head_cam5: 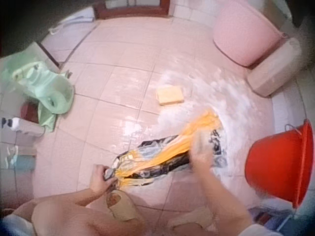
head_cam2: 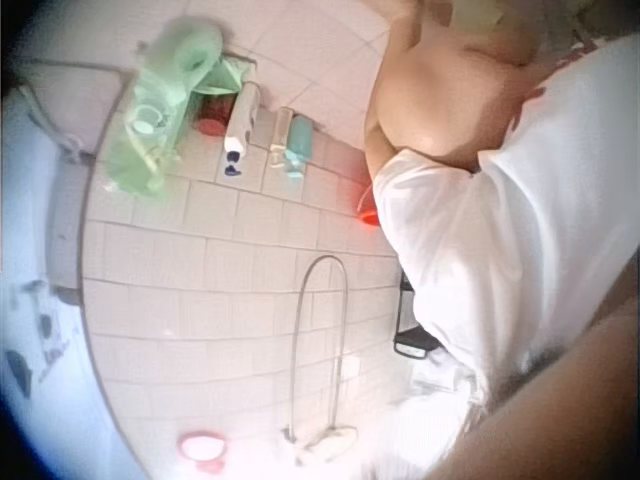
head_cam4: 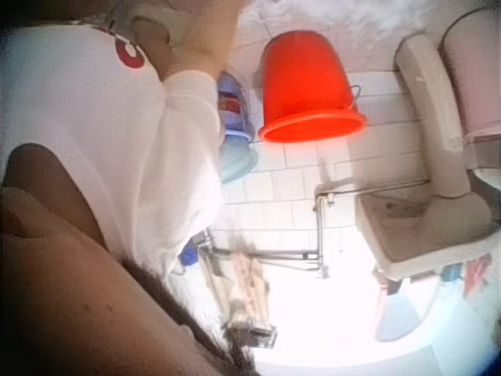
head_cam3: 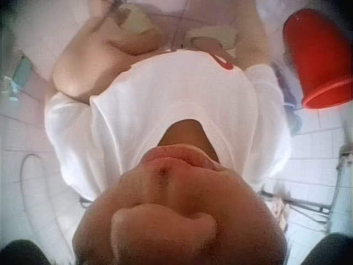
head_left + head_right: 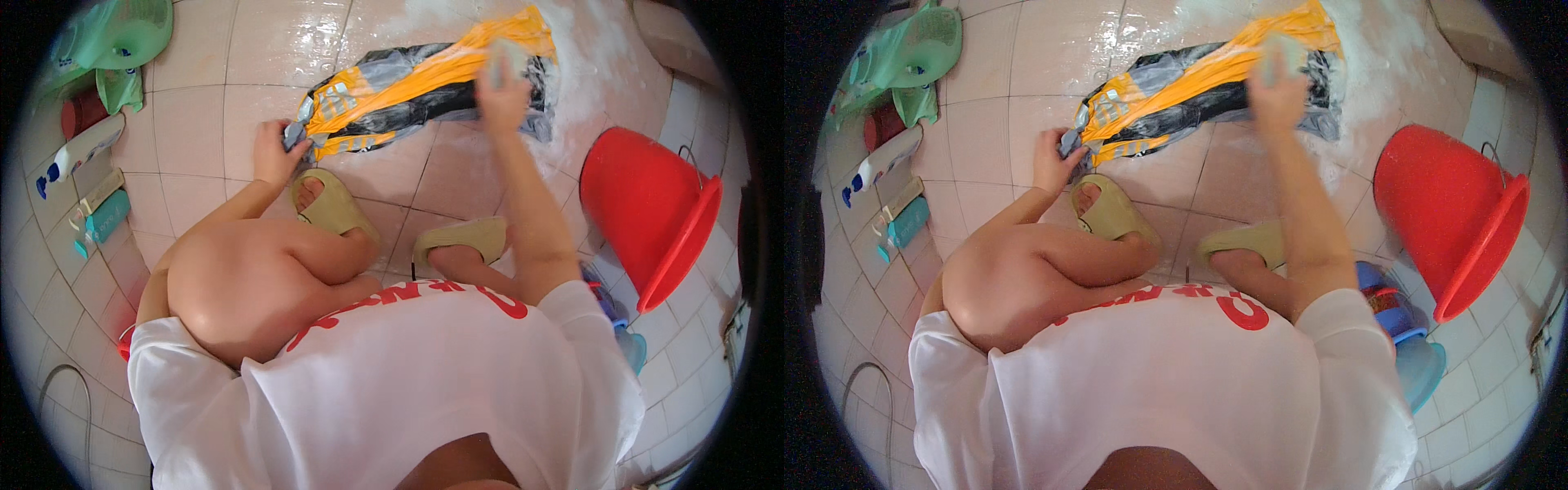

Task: The person sits on a tiled floor and hand-washes clothes. They scrub a yellow and black garment with a bar of soap, rinse it in a red bucket, and then scrub a pink garment on the floor with soap before rinsing it in the bucket.

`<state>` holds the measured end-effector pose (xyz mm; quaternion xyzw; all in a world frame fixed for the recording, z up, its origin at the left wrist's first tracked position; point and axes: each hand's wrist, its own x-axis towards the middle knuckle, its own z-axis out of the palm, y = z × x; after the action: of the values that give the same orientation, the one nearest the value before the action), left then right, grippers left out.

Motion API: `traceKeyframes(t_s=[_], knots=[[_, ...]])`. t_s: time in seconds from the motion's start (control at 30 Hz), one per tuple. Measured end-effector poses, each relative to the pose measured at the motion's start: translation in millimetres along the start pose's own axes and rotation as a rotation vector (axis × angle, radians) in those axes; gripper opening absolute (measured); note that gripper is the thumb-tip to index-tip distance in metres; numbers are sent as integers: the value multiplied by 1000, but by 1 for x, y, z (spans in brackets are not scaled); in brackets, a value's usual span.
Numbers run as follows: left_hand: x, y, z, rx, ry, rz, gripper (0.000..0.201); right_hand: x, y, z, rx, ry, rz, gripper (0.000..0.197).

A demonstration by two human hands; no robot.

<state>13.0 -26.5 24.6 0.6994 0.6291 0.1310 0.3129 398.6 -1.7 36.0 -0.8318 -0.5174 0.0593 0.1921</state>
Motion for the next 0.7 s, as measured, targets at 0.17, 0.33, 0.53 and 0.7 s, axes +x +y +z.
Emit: traceKeyframes(t_s=[0.17,0.33,0.53,0.7], knots=[[-6,-5,3,-60,-342,-188,28,-110,-143,51,300,-589,-688,57],[-19,-42,-30,84,-352,-96,24,-27,-72,42,-49,-495,-581,48],[7,-16,-20,272,-369,-90,28,79,36,-17,-242,-128,53,56],[8,17,-15,178,-157,177,29,-38,-89,36,125,-478,-365,57]])
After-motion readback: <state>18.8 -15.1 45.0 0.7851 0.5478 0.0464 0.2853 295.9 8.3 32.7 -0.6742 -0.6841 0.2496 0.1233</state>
